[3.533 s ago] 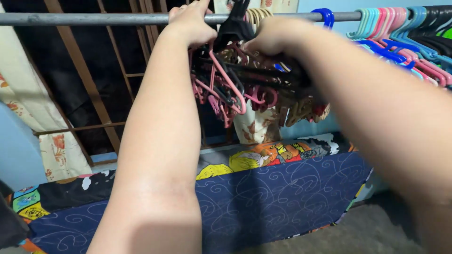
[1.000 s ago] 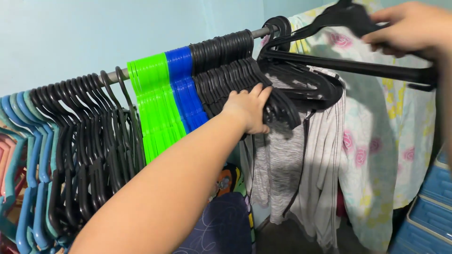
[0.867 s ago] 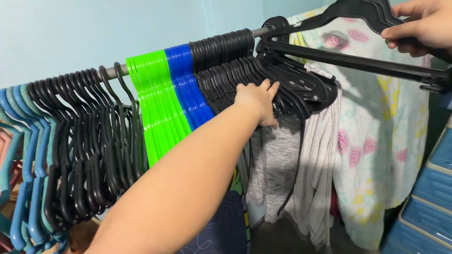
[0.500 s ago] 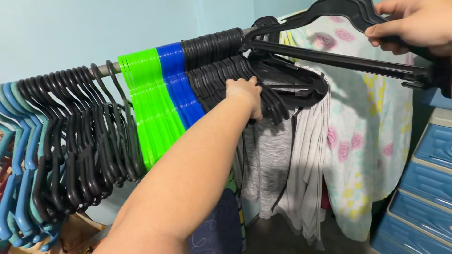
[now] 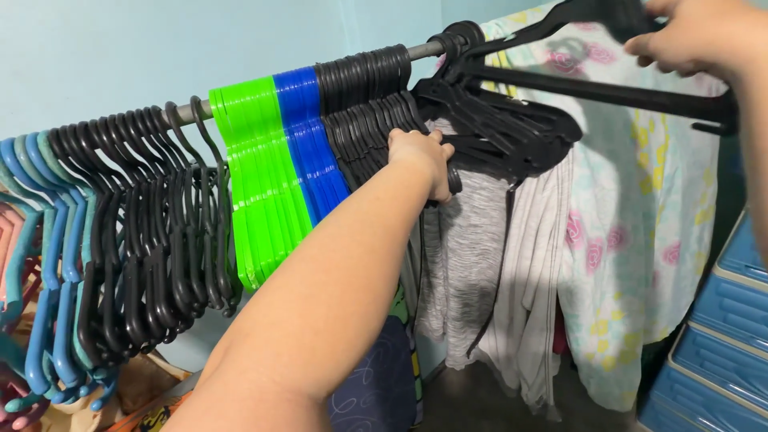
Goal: Organize hangers and hang clothes onto them.
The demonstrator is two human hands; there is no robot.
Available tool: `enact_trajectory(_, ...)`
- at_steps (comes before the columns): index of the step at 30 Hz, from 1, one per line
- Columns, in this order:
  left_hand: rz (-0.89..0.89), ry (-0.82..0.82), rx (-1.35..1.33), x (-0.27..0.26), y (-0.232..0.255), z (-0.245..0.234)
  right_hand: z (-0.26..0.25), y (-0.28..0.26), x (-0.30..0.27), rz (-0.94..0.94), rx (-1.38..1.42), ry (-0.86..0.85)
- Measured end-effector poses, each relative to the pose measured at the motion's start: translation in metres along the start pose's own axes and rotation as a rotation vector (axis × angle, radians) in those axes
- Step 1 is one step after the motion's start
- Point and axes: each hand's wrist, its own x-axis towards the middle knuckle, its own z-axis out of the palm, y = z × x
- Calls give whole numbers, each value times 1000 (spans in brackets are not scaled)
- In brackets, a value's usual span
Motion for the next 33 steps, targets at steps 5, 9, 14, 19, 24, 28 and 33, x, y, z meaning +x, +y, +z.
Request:
enact_trajectory(5,25,-9,16,2,0,2,1,88,77,31,-31,43)
enact_trajectory(9,42,-2,27,4,-3,4,-5,59,68,99,22,-178)
enact_trajectory(14,44,12,30,2,-3,4,7,-22,37,78,-35,-208)
enact_trajectory(19,57,13,57,-4,-12,8,22,42,114,127,2,-207)
enact_trajectory(24,55,-14,99,-8,-16,13,43,25,113,25,-47,-203)
enact_trajectory(28,53,-14,160,-16,-11,12,60,-115,12,-65,-200,-149)
enact_trajectory(33,-10,122,237,-11,33,47,138,-133,35,-140,-176,-183)
